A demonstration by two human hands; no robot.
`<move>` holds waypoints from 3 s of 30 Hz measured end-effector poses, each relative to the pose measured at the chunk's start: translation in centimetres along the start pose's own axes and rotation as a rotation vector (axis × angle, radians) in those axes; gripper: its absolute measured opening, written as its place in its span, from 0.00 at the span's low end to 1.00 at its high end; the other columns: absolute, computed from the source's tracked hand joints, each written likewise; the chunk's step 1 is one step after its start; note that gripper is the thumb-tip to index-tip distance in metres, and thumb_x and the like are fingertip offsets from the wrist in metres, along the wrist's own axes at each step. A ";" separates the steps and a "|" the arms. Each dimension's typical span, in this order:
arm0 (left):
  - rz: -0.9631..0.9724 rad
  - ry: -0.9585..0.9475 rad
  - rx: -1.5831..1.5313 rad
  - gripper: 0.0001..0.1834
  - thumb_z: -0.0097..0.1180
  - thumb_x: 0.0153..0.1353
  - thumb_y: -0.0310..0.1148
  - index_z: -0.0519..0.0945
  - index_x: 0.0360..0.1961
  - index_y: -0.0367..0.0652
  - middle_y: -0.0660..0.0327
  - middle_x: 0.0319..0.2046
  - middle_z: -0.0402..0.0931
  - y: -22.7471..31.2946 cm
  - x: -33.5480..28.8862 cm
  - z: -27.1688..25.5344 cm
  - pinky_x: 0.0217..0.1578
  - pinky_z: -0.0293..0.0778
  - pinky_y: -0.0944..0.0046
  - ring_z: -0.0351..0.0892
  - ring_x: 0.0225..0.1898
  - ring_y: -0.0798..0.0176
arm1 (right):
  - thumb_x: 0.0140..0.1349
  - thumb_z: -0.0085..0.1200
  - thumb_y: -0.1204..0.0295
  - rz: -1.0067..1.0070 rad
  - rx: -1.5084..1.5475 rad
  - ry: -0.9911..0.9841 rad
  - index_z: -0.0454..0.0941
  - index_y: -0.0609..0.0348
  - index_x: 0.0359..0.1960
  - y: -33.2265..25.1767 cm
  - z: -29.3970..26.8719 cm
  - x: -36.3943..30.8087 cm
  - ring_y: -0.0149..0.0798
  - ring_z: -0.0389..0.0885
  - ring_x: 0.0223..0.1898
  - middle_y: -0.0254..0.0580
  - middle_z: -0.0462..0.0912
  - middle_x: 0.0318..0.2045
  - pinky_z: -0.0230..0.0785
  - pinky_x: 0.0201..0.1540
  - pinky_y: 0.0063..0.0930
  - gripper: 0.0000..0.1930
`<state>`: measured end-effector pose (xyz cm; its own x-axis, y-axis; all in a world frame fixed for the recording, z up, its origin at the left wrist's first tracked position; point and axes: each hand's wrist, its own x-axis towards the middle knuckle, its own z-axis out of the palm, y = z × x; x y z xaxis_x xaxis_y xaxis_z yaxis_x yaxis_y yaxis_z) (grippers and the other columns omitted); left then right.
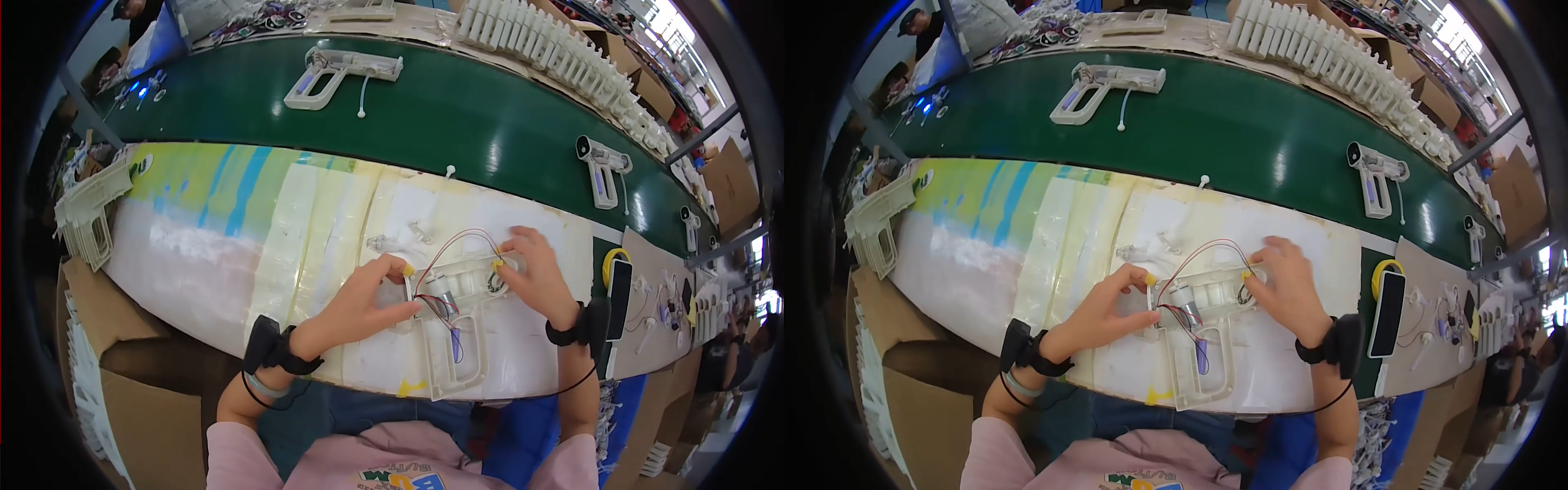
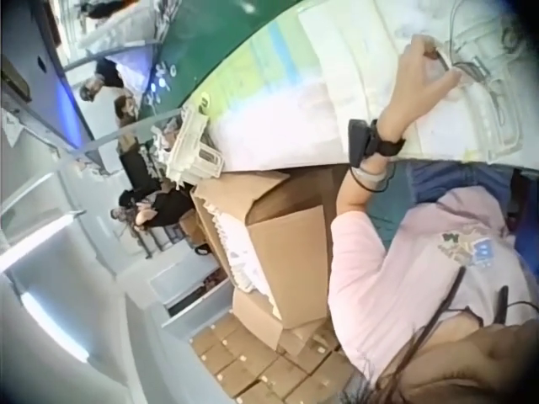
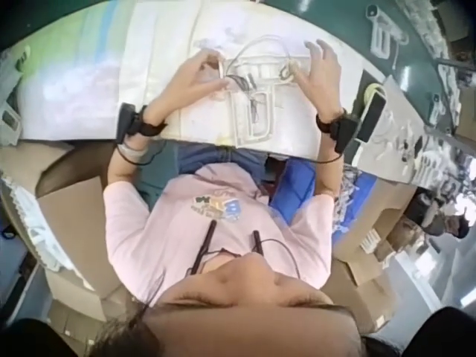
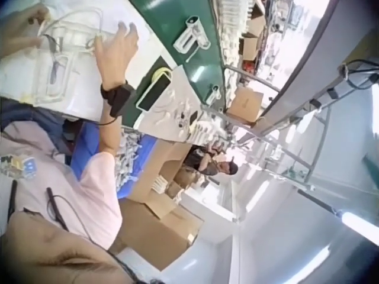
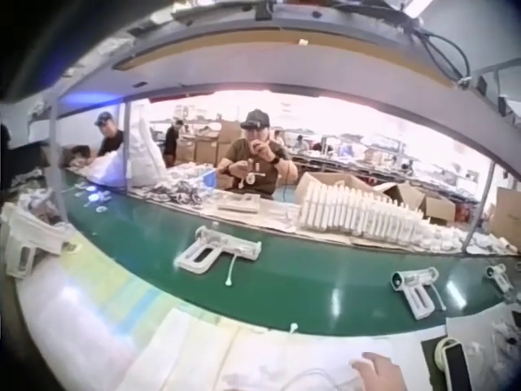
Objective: Assembling the internal components and housing of hot glue guns on a production line.
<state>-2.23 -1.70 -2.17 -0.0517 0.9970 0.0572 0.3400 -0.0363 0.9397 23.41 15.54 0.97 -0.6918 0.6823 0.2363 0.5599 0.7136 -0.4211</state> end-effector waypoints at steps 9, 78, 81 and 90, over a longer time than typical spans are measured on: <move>-0.021 -0.046 0.023 0.27 0.68 0.57 0.39 0.72 0.54 0.41 0.60 0.45 0.76 -0.1 0.2 0.2 0.50 0.66 0.62 0.75 0.49 0.64 | 0.64 0.51 0.78 0.170 0.770 -0.204 0.75 0.67 0.42 -6.3 -5.7 4.7 0.31 0.81 0.38 0.42 0.83 0.34 0.74 0.41 0.25 0.07; 0.003 -0.018 0.025 0.27 0.72 0.54 0.40 0.73 0.49 0.39 0.57 0.41 0.74 -0.1 -0.5 -0.2 0.52 0.69 0.61 0.74 0.46 0.59 | 0.38 0.72 0.64 -0.189 -0.003 -0.388 0.79 0.56 0.46 -7.0 -0.2 -6.8 0.65 0.53 0.71 0.60 0.58 0.69 0.48 0.70 0.58 0.29; -0.016 -0.018 -0.006 0.27 0.72 0.53 0.40 0.73 0.49 0.39 0.56 0.41 0.74 0.2 -0.6 -0.3 0.52 0.69 0.61 0.74 0.46 0.59 | 0.37 0.73 0.64 -0.137 0.099 -0.328 0.79 0.55 0.45 -7.3 -1.8 -6.0 0.66 0.54 0.71 0.60 0.58 0.69 0.48 0.70 0.58 0.29; 0.020 0.134 0.007 0.31 0.75 0.50 0.42 0.73 0.48 0.38 0.57 0.41 0.73 -0.1 -1.0 0.2 0.51 0.69 0.61 0.73 0.46 0.58 | 0.40 0.72 0.62 -0.263 -0.009 -0.445 0.81 0.53 0.44 -9.3 -2.1 -5.1 0.54 0.61 0.70 0.53 0.65 0.68 0.49 0.70 0.58 0.26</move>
<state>-2.01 -2.68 -2.37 -0.1696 0.9781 0.1206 0.3490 -0.0549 0.9355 22.73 5.75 5.50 -0.9355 0.3477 -0.0628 0.3437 0.8543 -0.3899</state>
